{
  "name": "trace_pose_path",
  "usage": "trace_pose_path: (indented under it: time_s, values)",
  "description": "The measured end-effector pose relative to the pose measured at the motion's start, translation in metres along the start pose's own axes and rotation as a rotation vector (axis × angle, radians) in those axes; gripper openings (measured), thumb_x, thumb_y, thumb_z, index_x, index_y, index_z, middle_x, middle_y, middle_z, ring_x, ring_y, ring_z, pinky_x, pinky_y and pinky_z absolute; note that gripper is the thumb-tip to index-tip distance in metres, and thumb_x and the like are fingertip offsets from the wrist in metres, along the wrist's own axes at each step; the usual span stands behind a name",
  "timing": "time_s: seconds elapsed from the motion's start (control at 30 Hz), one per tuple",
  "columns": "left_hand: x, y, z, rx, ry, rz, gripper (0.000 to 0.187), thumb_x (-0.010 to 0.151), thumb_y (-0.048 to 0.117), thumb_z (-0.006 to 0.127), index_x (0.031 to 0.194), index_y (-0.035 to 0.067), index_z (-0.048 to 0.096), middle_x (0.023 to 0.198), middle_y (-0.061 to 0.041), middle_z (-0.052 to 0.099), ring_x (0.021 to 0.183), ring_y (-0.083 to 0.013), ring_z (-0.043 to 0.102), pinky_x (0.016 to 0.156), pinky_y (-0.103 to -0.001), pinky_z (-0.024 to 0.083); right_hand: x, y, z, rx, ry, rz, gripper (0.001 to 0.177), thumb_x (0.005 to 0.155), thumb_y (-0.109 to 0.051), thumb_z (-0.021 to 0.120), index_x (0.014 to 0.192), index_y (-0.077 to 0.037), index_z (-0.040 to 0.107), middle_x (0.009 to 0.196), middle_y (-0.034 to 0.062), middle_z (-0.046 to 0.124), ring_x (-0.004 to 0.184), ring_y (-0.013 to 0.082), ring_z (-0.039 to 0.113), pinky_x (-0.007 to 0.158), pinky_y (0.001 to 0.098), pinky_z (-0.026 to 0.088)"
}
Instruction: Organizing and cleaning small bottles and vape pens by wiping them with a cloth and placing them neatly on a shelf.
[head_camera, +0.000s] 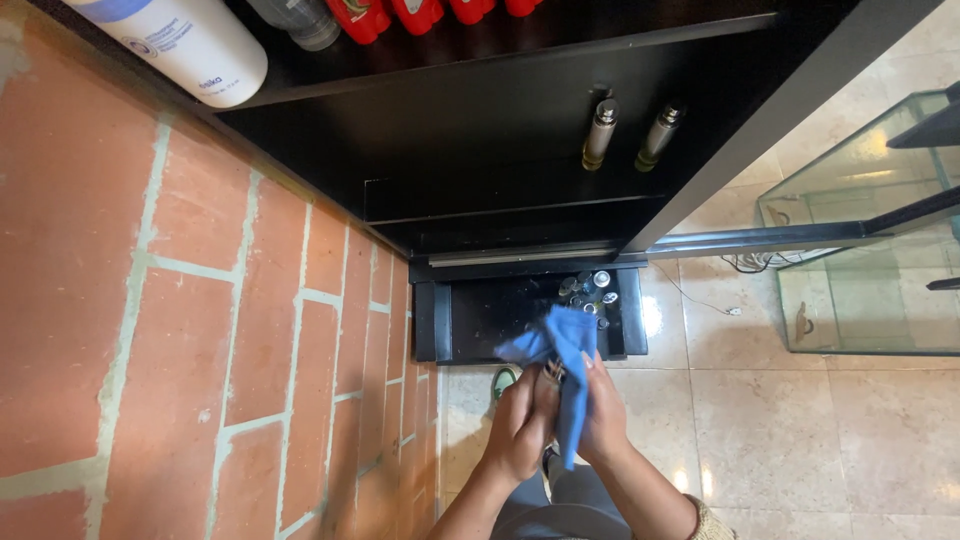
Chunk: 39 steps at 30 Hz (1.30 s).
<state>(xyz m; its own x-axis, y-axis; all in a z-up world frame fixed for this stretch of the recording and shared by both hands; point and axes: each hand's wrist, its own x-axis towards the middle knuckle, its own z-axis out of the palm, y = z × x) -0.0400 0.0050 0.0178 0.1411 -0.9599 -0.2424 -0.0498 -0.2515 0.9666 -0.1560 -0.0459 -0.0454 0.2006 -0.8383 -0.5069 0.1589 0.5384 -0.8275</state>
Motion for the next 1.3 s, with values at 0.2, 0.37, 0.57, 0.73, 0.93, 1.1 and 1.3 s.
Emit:
trace_pose_path:
  time_s: [0.2,0.37,0.57,0.73,0.93,1.1,1.3]
  values:
    - [0.006,0.008,0.000,-0.005,-0.057,0.081,0.049,0.107,0.052,0.039,0.112,0.011,0.064,0.089,-0.012,0.073,0.076,-0.0241,0.072,0.067,-0.039,0.058,-0.004,-0.001,0.005,-0.077,-0.117,-0.338,0.061,0.104,-0.047,0.049,0.151,-0.009,0.048,0.102,0.0016,0.064,0.090,0.0110,0.060,0.086,0.0295,0.053]
    - [0.004,0.009,0.001,-0.012,-0.048,0.066,0.051,0.105,0.055,0.040,0.111,0.010,0.064,0.090,-0.012,0.073,0.078,-0.0242,0.072,0.068,-0.038,0.057,-0.007,0.002,0.013,-0.109,0.020,-0.374,0.052,0.103,-0.051,0.047,0.138,-0.012,0.050,0.109,0.0031,0.059,0.097,0.0131,0.058,0.089,0.0314,0.051]
    - [0.002,0.004,-0.001,0.102,0.035,0.019,0.048,0.104,0.054,0.040,0.116,0.011,0.057,0.089,-0.011,0.077,0.069,-0.0275,0.074,0.058,-0.041,0.055,-0.010,0.005,0.024,-0.146,0.128,-0.471,0.030,0.110,-0.044,0.047,0.099,-0.017,0.049,0.082,-0.0049,0.046,0.070,0.0058,0.046,0.066,0.0255,0.043]
    - [-0.001,0.018,-0.005,0.099,0.044,0.002,0.053,0.102,0.058,0.039,0.126,0.013,0.056,0.091,-0.010,0.078,0.071,-0.0267,0.076,0.058,-0.039,0.057,-0.014,-0.003,0.030,-0.129,0.176,-0.500,0.031,0.109,-0.039,0.053,0.088,-0.018,0.045,0.075,-0.0057,0.044,0.065,0.0048,0.045,0.061,0.0244,0.041]
    - [-0.007,0.021,-0.005,0.061,0.068,0.030,0.054,0.102,0.054,0.043,0.133,0.012,0.058,0.094,-0.009,0.077,0.077,-0.0248,0.075,0.065,-0.038,0.056,-0.006,-0.008,0.022,-0.156,0.272,-0.584,0.030,0.107,-0.026,0.061,0.082,-0.018,0.044,0.072,-0.0062,0.045,0.065,0.0062,0.046,0.060,0.0248,0.041]
    - [-0.007,0.013,-0.003,-0.080,-0.006,-0.010,0.056,0.104,0.049,0.045,0.150,0.017,0.050,0.105,-0.007,0.075,0.085,-0.0177,0.070,0.073,-0.033,0.053,0.006,-0.014,0.012,0.144,0.239,-0.141,0.046,0.106,-0.048,0.048,0.133,-0.015,0.066,0.112,0.0003,0.066,0.099,0.0119,0.060,0.093,0.0291,0.047]
    - [-0.003,0.008,-0.001,-0.125,-0.089,-0.040,0.069,0.102,0.066,0.029,0.118,0.010,0.066,0.094,-0.009,0.071,0.087,-0.0191,0.067,0.079,-0.037,0.054,0.002,-0.028,0.013,-0.246,-0.107,-0.449,0.063,0.088,-0.050,0.069,0.136,-0.012,0.053,0.110,0.0028,0.056,0.092,0.0137,0.058,0.079,0.0304,0.052]
